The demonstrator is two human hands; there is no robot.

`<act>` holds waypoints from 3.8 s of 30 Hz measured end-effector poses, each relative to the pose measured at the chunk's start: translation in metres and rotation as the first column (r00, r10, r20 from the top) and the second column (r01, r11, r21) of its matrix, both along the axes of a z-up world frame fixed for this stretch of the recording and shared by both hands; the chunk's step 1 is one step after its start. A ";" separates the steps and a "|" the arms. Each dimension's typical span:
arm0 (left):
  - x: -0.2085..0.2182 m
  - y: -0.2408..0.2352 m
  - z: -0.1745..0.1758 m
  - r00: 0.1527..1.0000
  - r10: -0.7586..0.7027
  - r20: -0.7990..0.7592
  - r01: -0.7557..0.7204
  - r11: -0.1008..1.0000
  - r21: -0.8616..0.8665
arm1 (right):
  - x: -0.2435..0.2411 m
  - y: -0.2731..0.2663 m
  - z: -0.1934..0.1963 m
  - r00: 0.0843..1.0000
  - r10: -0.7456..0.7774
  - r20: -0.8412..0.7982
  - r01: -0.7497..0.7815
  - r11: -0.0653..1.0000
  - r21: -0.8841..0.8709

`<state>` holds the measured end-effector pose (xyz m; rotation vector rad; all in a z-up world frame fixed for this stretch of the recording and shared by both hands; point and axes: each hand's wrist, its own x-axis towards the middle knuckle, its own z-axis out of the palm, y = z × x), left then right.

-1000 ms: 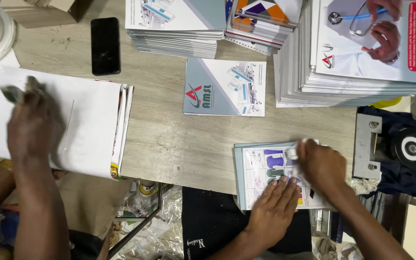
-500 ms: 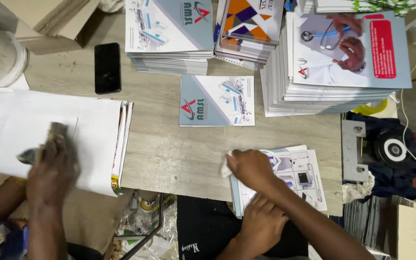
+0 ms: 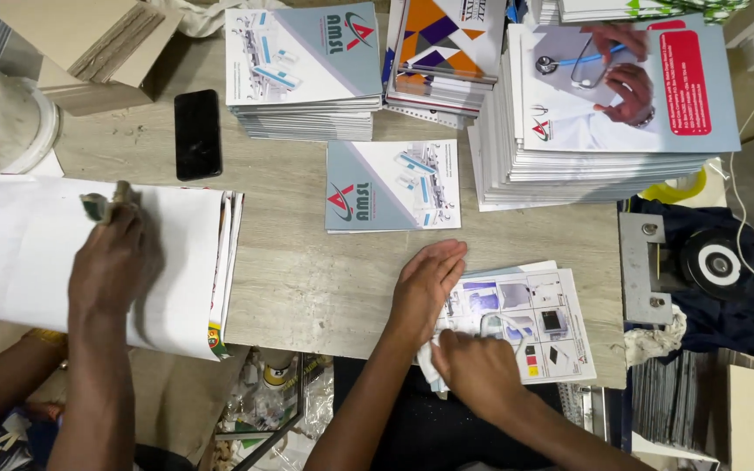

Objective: Assembling and folding printed sheets into booklets on a production table.

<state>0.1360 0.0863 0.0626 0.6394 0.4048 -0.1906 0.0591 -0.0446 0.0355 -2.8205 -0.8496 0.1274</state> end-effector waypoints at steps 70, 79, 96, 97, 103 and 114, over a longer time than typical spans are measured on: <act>-0.035 -0.032 0.003 0.755 -0.621 -0.211 -0.114 -0.440 0.891 | 0.003 -0.089 -0.009 0.823 -0.502 0.265 0.511 0.859 0.039; -0.037 -0.025 0.001 0.798 -0.558 -0.226 -0.065 -0.454 0.888 | -0.047 -0.036 -0.047 0.966 -0.089 0.244 0.011 0.953 0.303; -0.064 0.007 -0.024 0.951 -0.309 -0.002 -0.071 -0.226 0.972 | 0.088 -0.145 0.026 0.725 -0.655 -0.212 0.686 0.711 0.153; -0.064 0.006 -0.025 0.955 -0.297 -0.001 -0.069 -0.228 0.971 | 0.081 -0.143 0.031 0.734 -0.645 -0.211 0.677 0.720 0.155; -0.064 0.007 -0.034 0.958 -0.284 0.042 -0.110 -0.228 0.967 | 0.051 -0.145 0.066 0.576 -0.575 -0.581 0.796 0.557 0.237; -0.101 0.013 -0.003 0.987 -0.096 0.127 -0.050 0.572 0.819 | 0.028 -0.166 0.082 0.803 -0.204 -0.560 0.583 0.465 0.667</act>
